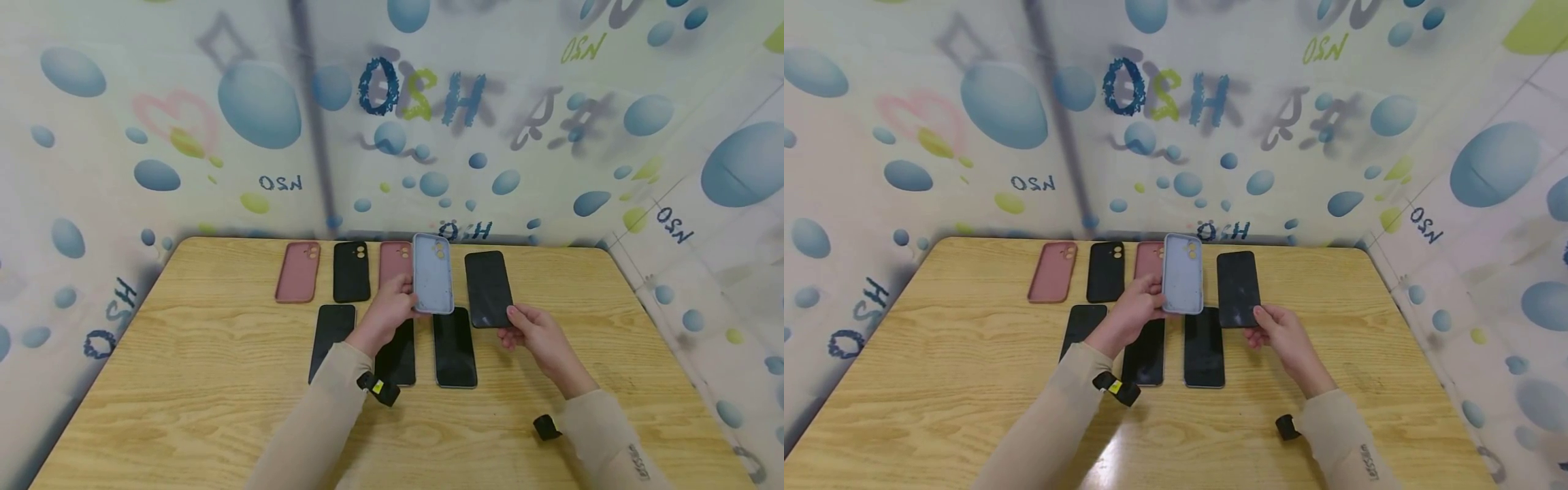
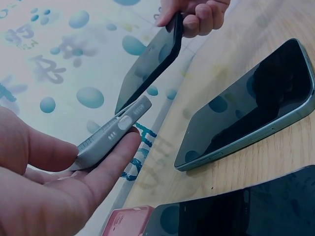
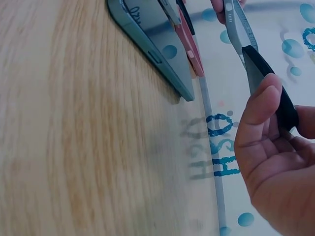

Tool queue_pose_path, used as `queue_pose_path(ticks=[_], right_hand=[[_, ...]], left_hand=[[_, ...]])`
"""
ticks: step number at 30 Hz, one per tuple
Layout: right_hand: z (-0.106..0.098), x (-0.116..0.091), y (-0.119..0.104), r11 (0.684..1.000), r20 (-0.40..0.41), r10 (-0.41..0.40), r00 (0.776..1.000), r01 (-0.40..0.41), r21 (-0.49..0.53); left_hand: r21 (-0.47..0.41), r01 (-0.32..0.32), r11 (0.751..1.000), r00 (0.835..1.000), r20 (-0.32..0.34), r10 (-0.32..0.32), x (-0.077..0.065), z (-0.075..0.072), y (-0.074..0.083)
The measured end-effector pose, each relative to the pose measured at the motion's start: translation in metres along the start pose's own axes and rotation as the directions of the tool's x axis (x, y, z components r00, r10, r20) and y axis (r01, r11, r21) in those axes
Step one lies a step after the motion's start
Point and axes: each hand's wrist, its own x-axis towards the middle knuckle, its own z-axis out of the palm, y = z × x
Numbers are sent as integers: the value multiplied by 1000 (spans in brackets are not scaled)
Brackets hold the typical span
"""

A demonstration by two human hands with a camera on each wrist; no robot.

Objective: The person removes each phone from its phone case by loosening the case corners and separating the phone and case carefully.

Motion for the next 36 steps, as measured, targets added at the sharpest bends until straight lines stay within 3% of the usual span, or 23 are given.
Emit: queue_pose_path(ticks=[17,36], right_hand=[[-14,-14,9,1000,-5,8,1000,-8,-27],[-30,-36,24,998,69,-41,997,44,-46]], left_hand=[[13,0,1000,1000,-22,0,5,-1,1],[18,2,1000,1000,-9,-2,6,-2,5]])
